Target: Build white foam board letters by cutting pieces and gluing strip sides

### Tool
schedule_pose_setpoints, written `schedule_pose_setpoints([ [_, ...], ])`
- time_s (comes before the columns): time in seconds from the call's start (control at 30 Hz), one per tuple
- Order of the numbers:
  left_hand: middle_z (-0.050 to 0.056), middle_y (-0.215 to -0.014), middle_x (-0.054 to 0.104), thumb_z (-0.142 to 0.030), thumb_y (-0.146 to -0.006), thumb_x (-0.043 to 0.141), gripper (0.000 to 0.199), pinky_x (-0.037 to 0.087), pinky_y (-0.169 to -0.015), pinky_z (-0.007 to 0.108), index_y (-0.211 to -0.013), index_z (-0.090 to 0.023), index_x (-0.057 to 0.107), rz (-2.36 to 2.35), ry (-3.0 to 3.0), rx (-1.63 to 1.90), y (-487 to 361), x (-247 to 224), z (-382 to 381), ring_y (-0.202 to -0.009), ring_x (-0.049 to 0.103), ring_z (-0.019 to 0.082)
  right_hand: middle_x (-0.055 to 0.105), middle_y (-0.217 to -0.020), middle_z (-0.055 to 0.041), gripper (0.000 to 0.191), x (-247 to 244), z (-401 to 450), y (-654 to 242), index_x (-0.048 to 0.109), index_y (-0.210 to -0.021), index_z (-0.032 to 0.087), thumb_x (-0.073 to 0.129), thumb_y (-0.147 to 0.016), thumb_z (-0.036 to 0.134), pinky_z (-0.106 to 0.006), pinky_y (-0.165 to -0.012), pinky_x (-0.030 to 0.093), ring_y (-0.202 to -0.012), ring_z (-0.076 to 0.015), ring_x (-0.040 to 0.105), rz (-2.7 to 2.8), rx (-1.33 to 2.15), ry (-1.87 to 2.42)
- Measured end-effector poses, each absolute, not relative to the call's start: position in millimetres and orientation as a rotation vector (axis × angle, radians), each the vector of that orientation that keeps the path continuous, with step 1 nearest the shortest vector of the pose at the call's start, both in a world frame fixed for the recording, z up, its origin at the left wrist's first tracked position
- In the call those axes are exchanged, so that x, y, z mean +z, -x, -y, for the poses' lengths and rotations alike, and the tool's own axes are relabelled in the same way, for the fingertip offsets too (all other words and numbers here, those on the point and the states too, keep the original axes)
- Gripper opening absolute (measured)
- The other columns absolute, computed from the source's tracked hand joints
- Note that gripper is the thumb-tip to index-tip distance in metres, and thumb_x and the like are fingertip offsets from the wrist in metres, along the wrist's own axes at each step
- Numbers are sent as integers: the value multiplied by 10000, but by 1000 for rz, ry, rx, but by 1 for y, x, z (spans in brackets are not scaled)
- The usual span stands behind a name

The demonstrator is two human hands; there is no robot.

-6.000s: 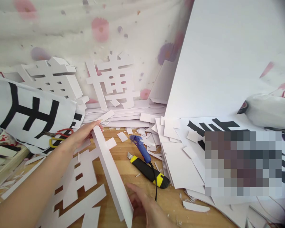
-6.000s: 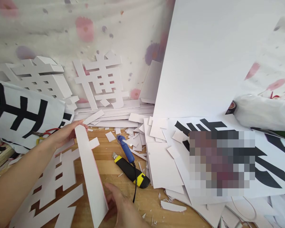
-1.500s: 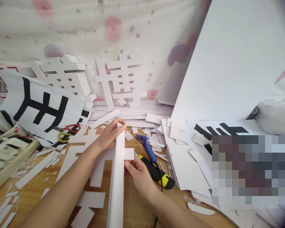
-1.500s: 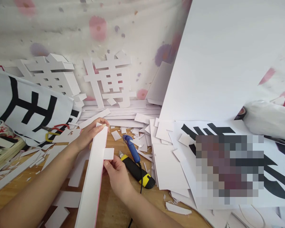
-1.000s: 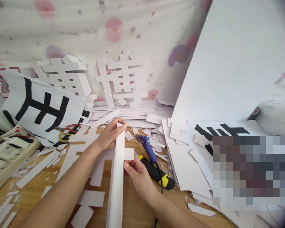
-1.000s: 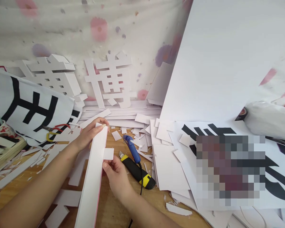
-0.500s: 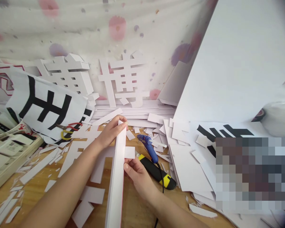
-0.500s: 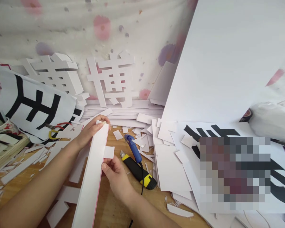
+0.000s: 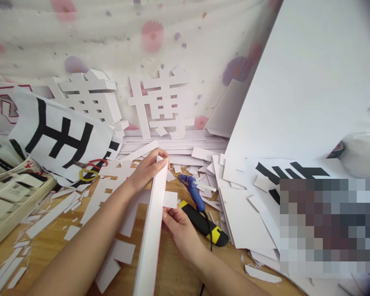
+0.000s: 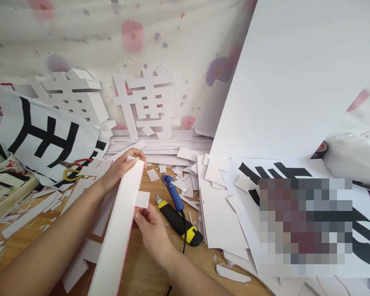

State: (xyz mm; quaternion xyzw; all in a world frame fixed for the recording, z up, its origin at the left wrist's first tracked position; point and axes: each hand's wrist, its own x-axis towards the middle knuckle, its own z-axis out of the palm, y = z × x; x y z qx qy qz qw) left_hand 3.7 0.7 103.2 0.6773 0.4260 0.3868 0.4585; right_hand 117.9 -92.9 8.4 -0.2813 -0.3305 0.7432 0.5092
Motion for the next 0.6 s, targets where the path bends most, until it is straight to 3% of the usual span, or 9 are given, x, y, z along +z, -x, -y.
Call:
schedule_pose_setpoints([
  [0.3, 10, -836, 567, -482, -776, 423, 320, 389, -677, 288, -977, -236, 463, -914, -1853, 733, 0, 103, 12, -729, 501, 170, 546, -707, 23, 304, 23, 72, -151, 540, -710, 209, 631, -730, 499, -257, -643, 396, -672, -129, 506, 937, 1634, 796],
  [0.6, 14, -854, 502, -569, -785, 360, 417, 386, -672, 290, -1028, -238, 432, -833, -1904, 577, -6, 97, 22, -724, 469, 168, 566, -628, 19, 397, 28, 68, -156, 547, -638, 204, 669, -633, 582, -287, -624, 422, -594, -131, 523, 1128, 1724, 787],
])
